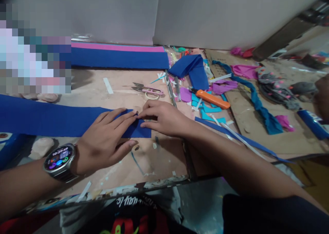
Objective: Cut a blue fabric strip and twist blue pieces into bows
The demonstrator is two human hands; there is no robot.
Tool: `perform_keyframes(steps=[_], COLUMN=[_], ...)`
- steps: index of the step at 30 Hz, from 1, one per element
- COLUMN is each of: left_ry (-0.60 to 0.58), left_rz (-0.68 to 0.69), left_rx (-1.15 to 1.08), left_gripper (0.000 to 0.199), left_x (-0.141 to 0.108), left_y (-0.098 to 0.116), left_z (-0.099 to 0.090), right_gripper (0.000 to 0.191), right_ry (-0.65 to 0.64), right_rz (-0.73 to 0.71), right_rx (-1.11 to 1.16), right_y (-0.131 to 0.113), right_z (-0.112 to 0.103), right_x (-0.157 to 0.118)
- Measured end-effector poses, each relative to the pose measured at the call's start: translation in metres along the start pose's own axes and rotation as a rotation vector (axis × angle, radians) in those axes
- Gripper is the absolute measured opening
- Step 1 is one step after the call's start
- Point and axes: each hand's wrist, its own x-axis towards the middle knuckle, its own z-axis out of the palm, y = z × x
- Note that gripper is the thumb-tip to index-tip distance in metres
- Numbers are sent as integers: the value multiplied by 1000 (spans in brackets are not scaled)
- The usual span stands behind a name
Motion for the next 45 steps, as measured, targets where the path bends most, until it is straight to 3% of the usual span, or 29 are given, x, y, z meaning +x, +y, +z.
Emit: perform_keyframes(steps=[8, 15, 28, 40, 45], left_ry=[-22, -37, -44, -66, -89], left_rz=[-11, -10, -11, -15, 12], left_rx=[8, 36, 51, 26, 36], left_gripper=[62, 60, 63, 60, 58], left_x=[1, 0, -1, 1, 2], left_y=[1, 2, 2, 3, 3], left_z=[0, -1, 0, -2, -5], right_gripper=[24, 13, 16, 24, 17], right_ry=[28, 11, -58, -181, -104], right_rz=[1, -99, -212, -141, -139], right_rx=[-2, 38, 47, 79, 77], right_y=[-1, -6, -9, -17, -16], right_z=[0, -10, -17, -19, -18], right_x=[0, 0, -1, -1, -1])
